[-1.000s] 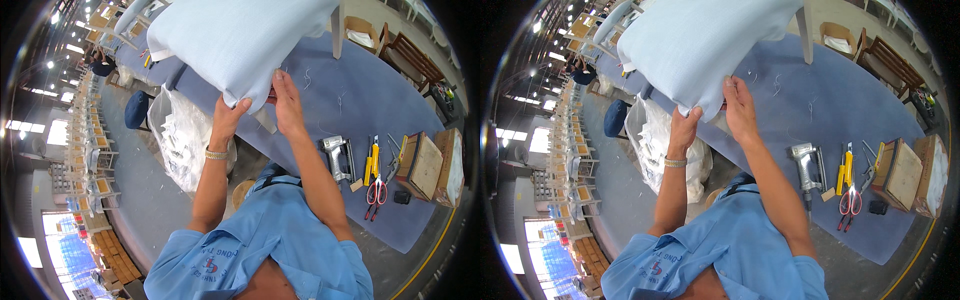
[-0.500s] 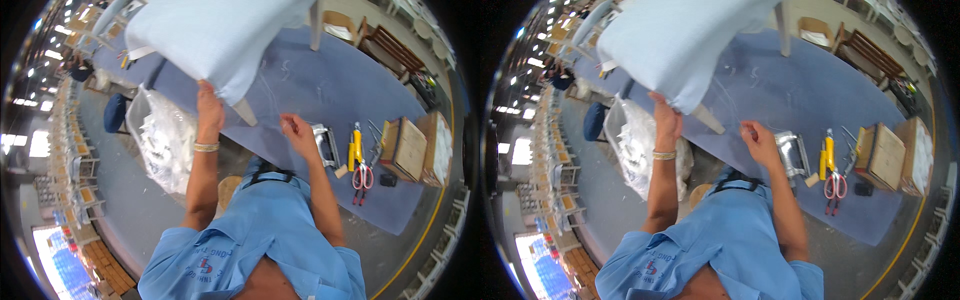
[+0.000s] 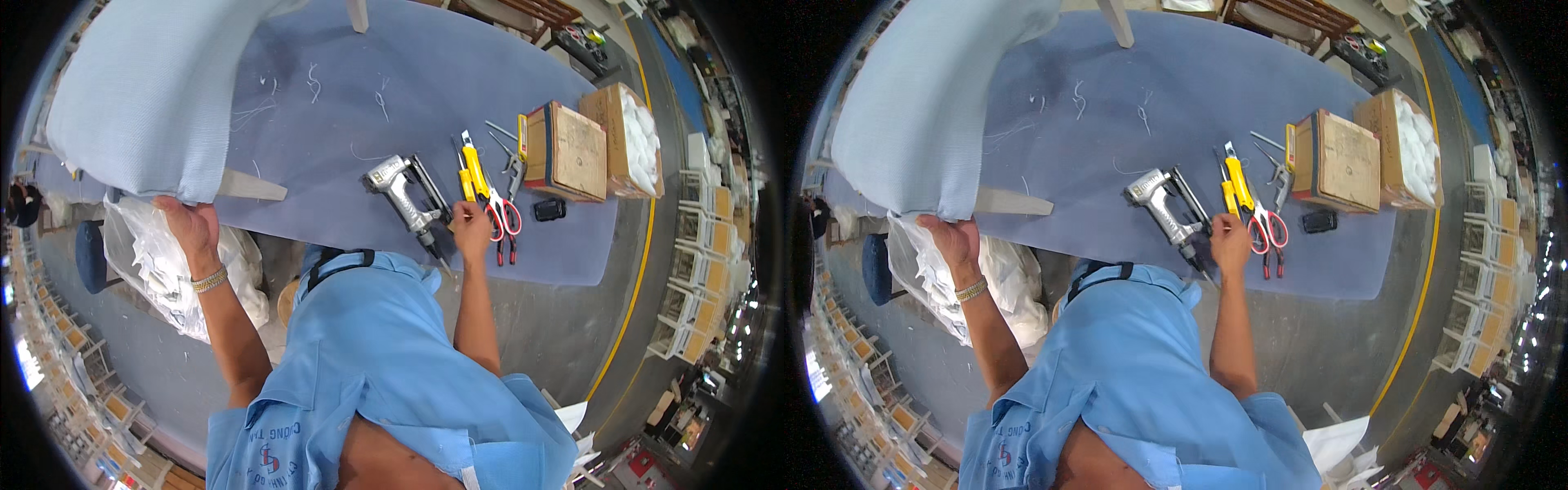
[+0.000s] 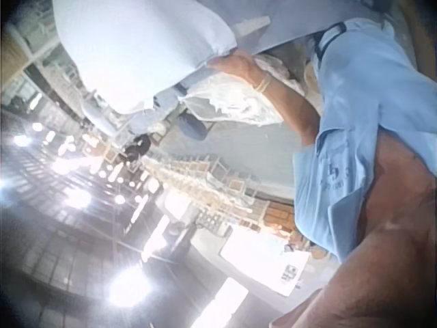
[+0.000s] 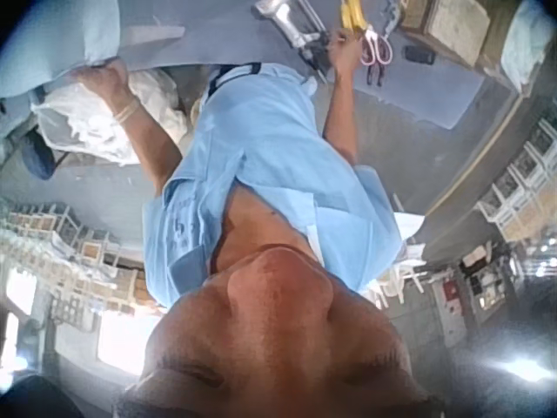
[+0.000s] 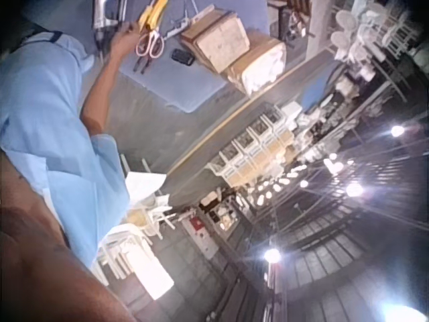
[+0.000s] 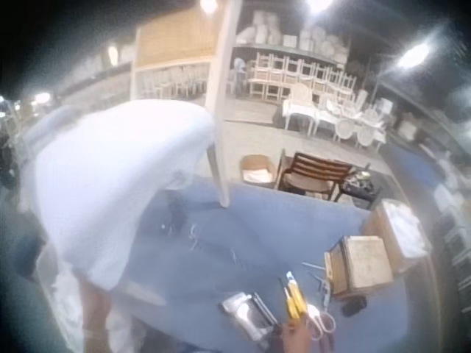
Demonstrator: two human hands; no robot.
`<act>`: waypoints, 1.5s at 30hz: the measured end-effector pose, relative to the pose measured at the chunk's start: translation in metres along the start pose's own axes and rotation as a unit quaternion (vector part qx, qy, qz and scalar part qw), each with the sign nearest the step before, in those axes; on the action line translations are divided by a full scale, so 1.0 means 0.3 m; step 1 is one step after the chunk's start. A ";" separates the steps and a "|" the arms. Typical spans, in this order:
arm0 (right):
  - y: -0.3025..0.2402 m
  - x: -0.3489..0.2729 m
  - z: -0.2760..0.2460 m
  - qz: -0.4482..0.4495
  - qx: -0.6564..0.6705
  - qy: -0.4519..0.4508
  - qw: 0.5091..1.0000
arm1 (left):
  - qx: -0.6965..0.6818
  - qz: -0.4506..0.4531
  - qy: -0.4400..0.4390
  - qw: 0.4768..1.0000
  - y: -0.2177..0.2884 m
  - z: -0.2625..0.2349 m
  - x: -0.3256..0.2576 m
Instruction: The person covers a chair seat with white fabric, smooths and folds the edges, and secures the fabric using a staple gun. They also use a utility knife to trim excess fabric and a screwdriver to adjust the fit around the chair legs.
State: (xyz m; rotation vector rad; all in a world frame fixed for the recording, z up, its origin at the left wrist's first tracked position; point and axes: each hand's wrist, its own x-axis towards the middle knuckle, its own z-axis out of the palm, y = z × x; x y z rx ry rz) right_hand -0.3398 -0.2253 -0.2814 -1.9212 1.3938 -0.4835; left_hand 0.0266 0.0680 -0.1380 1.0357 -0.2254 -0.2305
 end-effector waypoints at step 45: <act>-1.266 -0.259 0.190 -0.512 0.235 -0.171 0.808 | 0.079 0.079 -0.094 0.989 0.039 0.092 -0.036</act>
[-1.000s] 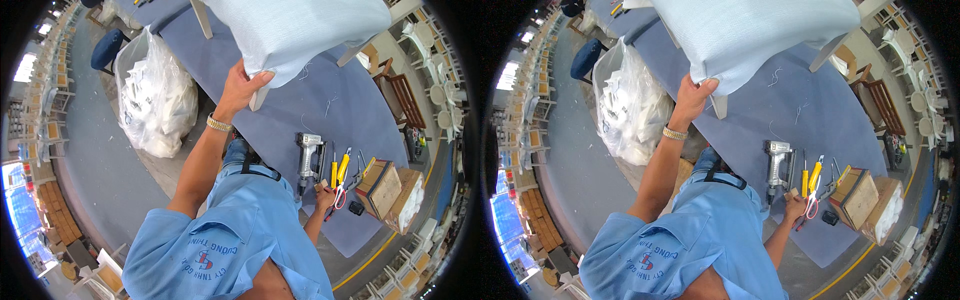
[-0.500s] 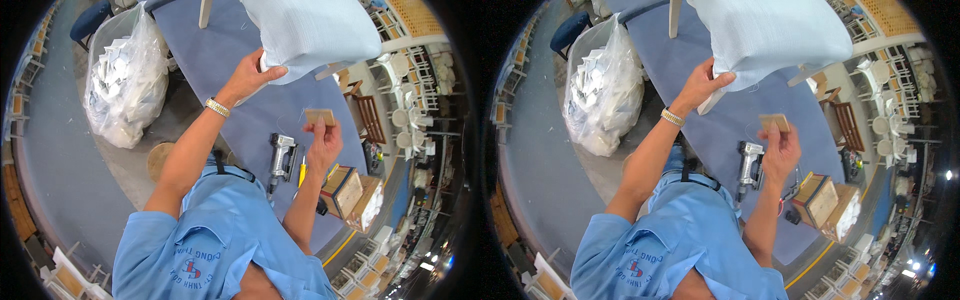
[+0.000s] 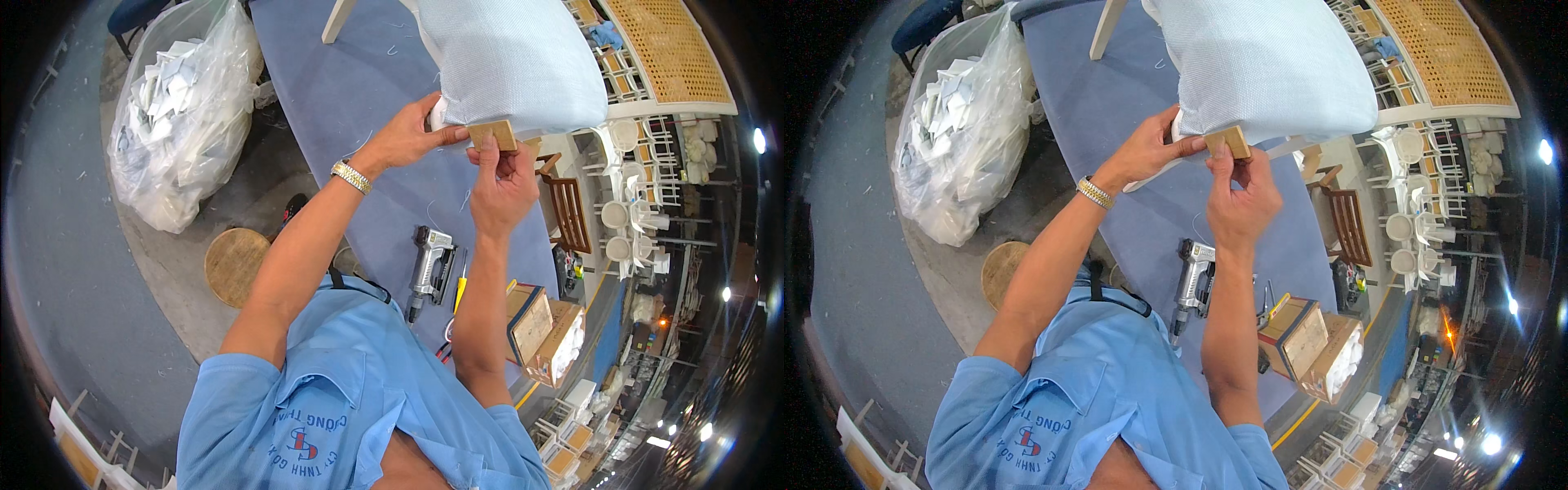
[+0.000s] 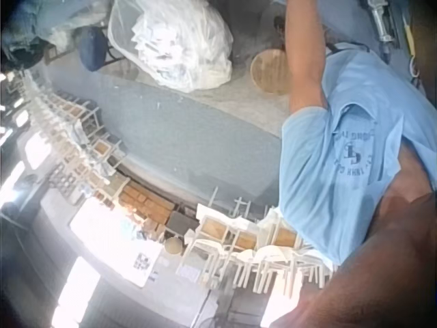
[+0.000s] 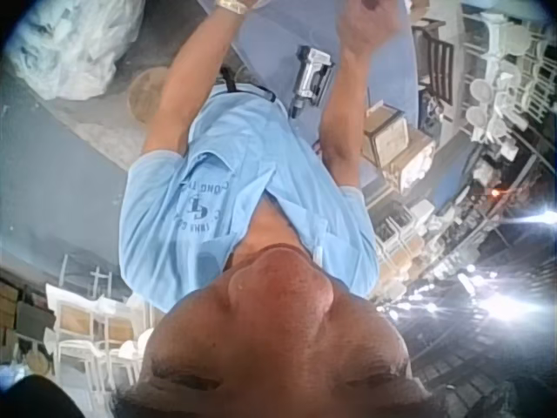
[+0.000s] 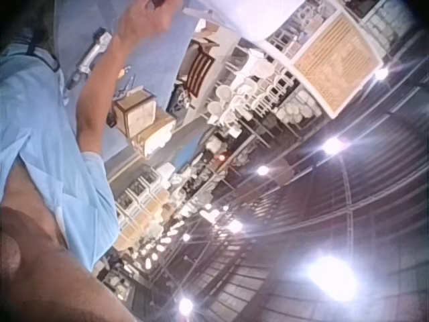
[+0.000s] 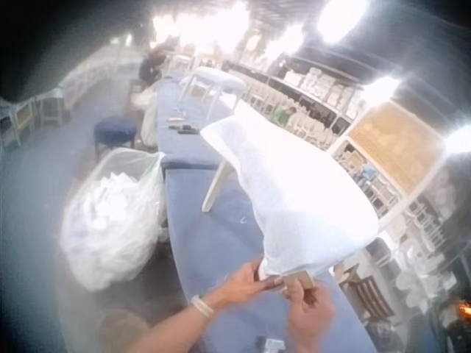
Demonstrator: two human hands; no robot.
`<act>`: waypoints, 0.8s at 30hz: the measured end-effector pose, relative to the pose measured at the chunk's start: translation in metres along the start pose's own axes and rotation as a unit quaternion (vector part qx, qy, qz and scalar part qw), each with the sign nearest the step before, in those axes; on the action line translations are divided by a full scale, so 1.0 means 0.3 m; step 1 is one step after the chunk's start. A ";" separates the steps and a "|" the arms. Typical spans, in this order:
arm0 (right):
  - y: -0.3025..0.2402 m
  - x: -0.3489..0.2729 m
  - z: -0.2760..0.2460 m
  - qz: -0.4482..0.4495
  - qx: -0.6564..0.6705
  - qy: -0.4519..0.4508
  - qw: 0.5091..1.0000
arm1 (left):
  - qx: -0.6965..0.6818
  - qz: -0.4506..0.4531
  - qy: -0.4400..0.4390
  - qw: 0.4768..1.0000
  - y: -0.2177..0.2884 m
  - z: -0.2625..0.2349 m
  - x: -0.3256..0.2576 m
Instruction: The person covers a chair seat with white fabric, smooths and folds the edges, and secures the fabric using a staple gun. They also use a utility knife to trim excess fabric and a screwdriver to adjust the fit around the chair legs.
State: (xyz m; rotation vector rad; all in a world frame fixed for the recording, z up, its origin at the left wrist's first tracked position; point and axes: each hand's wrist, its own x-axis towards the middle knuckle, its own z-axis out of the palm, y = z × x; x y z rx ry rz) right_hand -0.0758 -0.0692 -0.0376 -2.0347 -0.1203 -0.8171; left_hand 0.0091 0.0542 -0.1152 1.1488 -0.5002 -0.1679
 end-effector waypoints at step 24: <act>0.017 0.015 0.027 -0.007 -0.069 0.035 0.997 | -0.059 -0.008 -0.046 0.997 -0.011 -0.014 0.003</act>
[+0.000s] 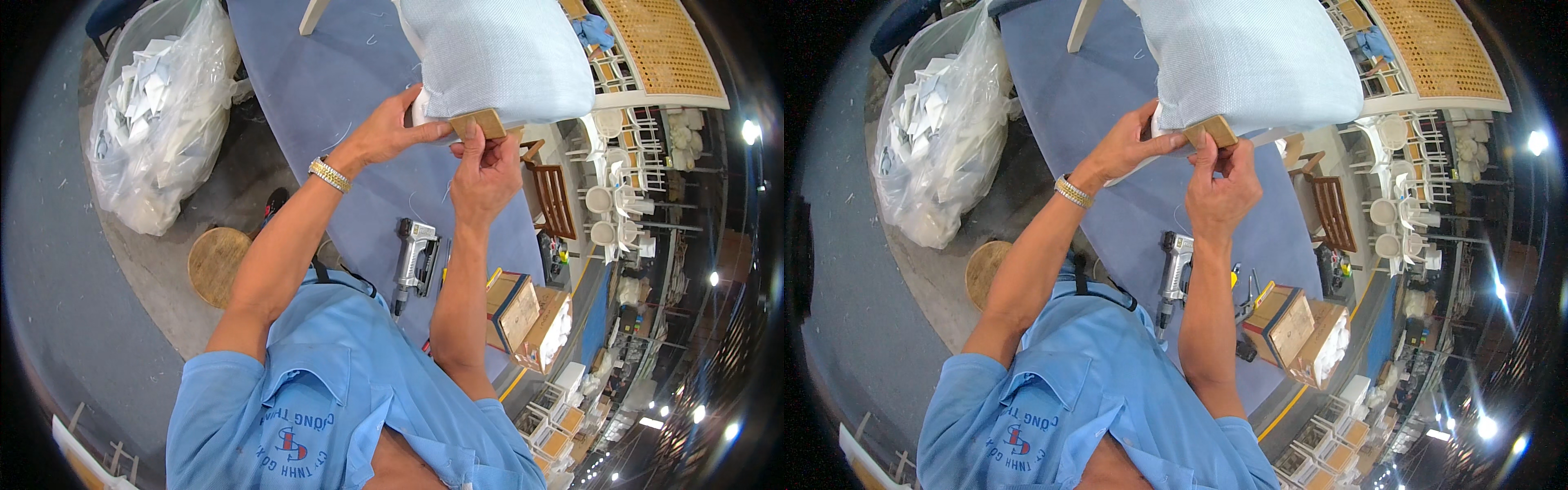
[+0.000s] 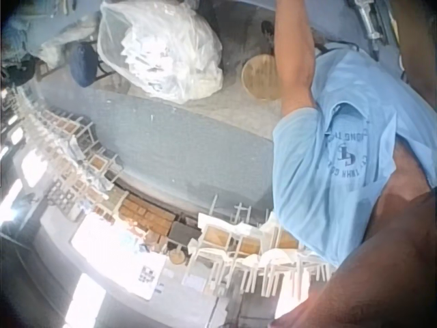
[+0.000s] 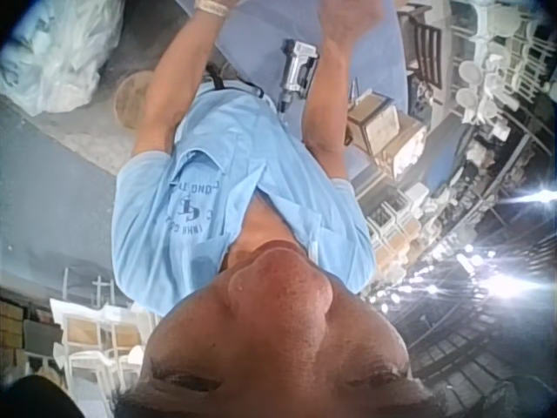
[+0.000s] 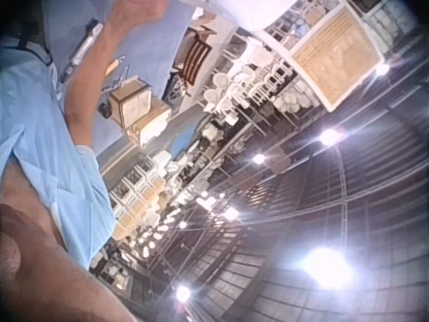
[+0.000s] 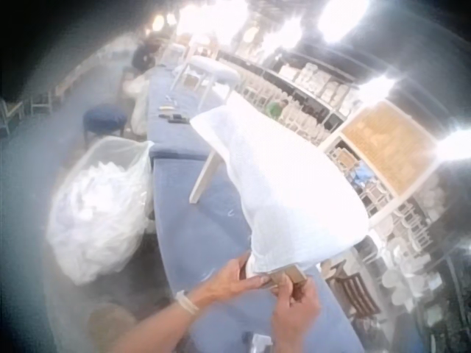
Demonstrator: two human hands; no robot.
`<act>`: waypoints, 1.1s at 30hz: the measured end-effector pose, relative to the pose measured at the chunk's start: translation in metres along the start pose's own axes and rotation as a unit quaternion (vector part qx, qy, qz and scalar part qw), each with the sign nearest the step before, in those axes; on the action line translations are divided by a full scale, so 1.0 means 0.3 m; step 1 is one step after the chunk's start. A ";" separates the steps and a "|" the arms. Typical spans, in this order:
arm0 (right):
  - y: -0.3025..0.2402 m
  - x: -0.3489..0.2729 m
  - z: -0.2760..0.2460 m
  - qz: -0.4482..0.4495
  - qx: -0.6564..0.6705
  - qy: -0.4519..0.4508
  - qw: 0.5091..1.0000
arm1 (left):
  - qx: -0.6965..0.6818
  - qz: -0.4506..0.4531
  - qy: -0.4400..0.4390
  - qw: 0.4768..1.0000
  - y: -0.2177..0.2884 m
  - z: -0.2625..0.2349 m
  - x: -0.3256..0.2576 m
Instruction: The person covers a chair seat with white fabric, smooths and folds the edges, and secures the fabric using a staple gun. They also use a utility knife to trim excess fabric and a screwdriver to adjust the fit around the chair legs.
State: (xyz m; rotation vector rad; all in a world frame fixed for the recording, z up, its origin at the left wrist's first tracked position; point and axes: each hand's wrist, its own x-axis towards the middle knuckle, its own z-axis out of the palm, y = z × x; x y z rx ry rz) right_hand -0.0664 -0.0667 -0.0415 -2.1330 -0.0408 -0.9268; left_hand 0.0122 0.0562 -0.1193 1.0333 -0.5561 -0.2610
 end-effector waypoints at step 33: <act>0.019 0.011 -0.022 -0.019 -0.026 -0.010 0.999 | 0.031 0.001 0.013 0.999 0.014 0.015 -0.003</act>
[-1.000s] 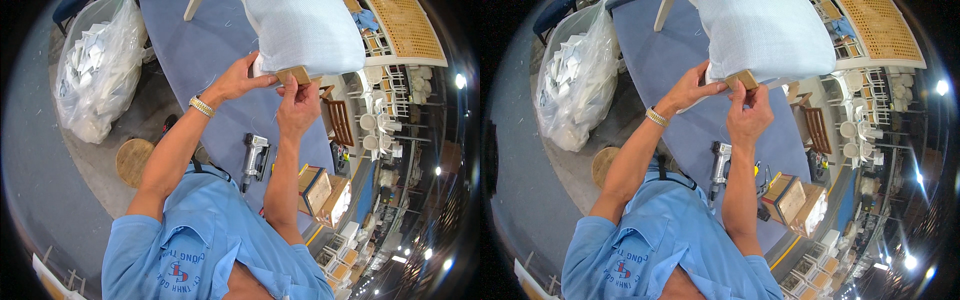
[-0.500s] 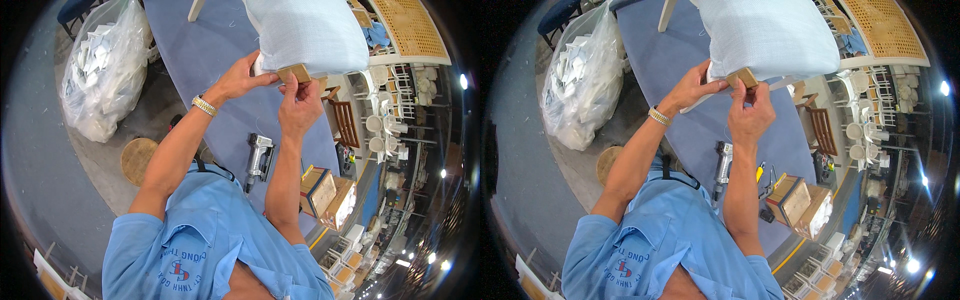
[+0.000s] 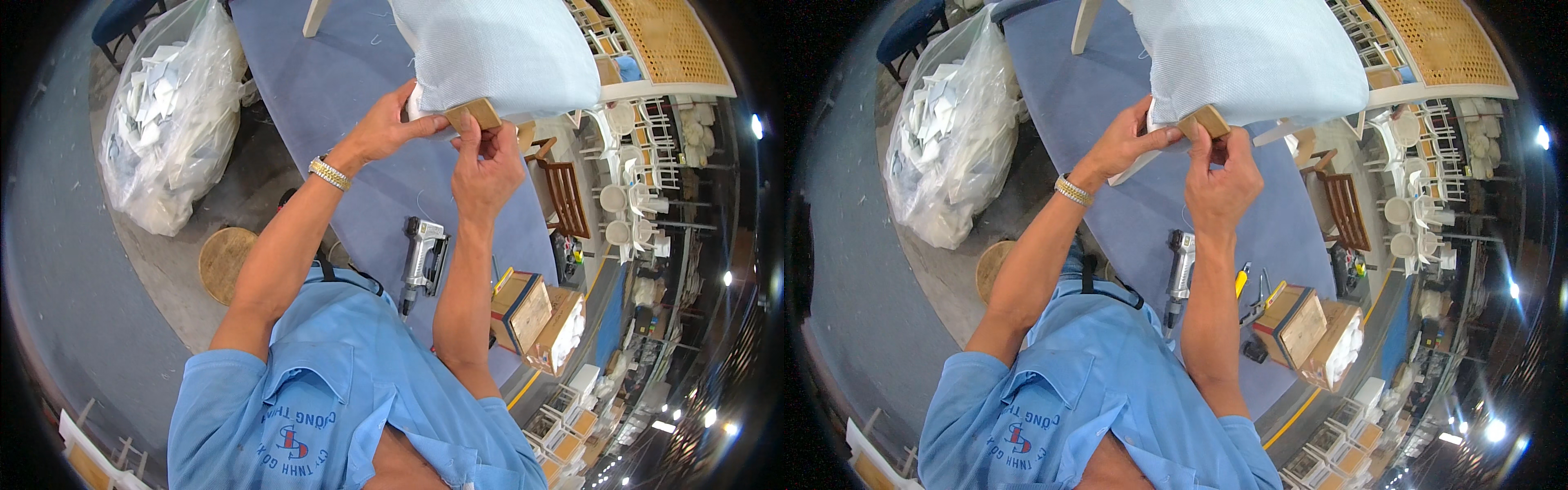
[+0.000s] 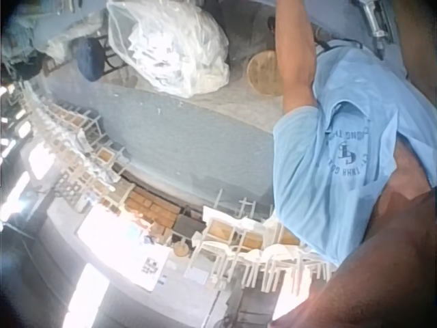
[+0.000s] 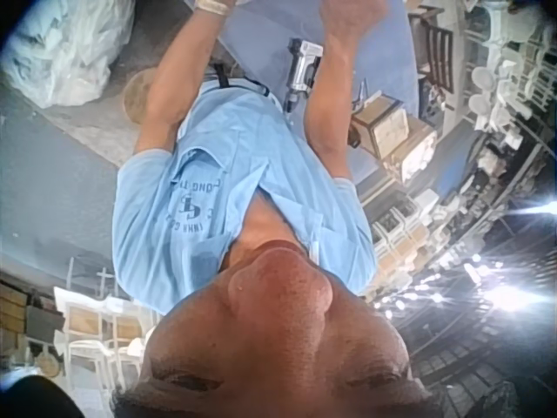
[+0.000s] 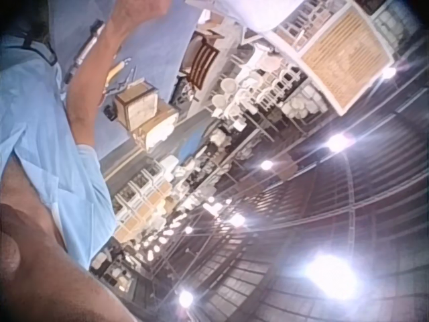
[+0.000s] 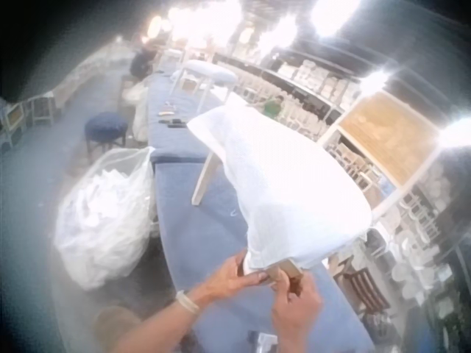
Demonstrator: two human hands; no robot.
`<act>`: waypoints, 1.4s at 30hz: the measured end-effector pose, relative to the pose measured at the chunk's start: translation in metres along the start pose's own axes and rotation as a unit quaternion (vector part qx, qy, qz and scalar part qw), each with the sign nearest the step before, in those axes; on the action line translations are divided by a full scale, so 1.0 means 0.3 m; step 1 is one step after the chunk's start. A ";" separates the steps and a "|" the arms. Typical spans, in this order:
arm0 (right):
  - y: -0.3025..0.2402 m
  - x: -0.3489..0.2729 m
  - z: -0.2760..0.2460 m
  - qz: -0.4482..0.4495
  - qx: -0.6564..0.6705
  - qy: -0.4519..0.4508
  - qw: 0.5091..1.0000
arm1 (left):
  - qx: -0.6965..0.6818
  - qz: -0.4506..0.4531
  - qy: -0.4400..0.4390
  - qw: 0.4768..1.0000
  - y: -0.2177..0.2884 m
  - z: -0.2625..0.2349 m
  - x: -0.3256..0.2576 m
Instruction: The person covers a chair seat with white fabric, smooths and folds the edges, and secures the fabric using a staple gun. They also use a utility knife to trim excess fabric and a screwdriver to adjust the fit around the chair legs.
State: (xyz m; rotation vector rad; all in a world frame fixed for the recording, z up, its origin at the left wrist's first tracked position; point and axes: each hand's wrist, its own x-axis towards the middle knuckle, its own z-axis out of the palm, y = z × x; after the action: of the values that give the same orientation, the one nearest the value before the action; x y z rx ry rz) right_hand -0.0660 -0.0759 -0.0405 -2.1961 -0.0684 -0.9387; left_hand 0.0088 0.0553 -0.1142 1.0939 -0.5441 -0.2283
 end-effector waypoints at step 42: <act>0.274 -0.405 -0.052 0.282 0.217 -0.239 0.903 | 0.141 0.032 0.170 0.975 0.074 -0.124 0.048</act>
State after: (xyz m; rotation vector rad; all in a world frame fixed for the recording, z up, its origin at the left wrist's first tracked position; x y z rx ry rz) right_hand -0.1385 -0.1189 -0.1614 -1.8145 0.1156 -0.0384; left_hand 0.0385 0.0882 -0.1030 1.3559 -0.3089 0.0975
